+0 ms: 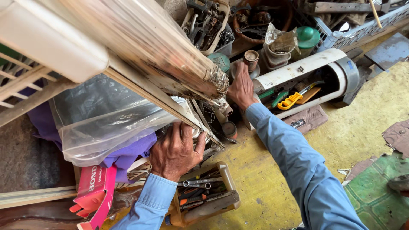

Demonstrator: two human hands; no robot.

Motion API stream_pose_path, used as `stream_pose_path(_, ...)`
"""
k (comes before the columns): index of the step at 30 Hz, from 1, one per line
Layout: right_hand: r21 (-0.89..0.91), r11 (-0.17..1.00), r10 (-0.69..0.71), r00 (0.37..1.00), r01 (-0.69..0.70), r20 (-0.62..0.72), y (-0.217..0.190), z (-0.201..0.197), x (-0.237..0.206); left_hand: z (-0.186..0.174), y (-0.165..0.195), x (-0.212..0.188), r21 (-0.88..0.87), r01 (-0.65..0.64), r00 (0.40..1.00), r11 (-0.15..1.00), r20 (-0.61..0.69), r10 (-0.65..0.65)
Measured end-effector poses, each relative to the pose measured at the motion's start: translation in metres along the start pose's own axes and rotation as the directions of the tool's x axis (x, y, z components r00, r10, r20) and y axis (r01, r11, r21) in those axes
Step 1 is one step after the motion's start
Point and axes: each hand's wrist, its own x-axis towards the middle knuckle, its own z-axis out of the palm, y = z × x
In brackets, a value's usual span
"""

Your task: The person moves around a cluttered workshop, picks up a small box and places it on a red bicycle frame, then wipes a yellow cloth on a compressor. They then pick up a wooden stick and a small metal can, moving them around before placing them back.

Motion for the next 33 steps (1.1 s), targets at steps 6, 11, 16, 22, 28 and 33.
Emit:
stream_pose_path(6, -0.045, 0.999, 0.021, 0.997, -0.018, 0.079, -0.010, 0.011, 0.030, 0.005, -0.004, -0.004, 0.033, -0.005, 0.999, 0.999, -0.037, 0.007)
stream_pose_path(11, 0.014, 0.981, -0.192, 0.980, 0.191, 0.059, 0.000, 0.033, 0.060, 0.012, -0.012, -0.006, -0.033, -0.005, 0.999, 0.999, 0.034, 0.006)
stream_pose_path(16, 0.077, 0.993, 0.072, 0.964, -0.094, 0.255, -0.006, 0.021, 0.052, 0.009, -0.011, -0.010, 0.009, -0.003, 1.000, 1.000, -0.014, 0.003)
stream_pose_path(22, 0.159, 0.935, -0.331, 0.941, 0.316, 0.075, -0.004, -0.053, 0.030, 0.007, -0.007, -0.012, 0.007, 0.016, 0.998, 1.000, -0.061, -0.016)
stream_pose_path(28, 0.224, 0.961, -0.209, 0.958, 0.163, 0.197, 0.003, -0.184, -0.042, -0.005, 0.004, -0.009, -0.035, 0.089, 0.995, 0.995, -0.038, -0.090)
stream_pose_path(33, 0.388, 0.918, -0.068, 0.927, -0.087, 0.369, 0.001, -0.261, -0.107, -0.011, 0.041, -0.032, 0.043, 0.258, 0.964, 0.965, -0.076, -0.255)
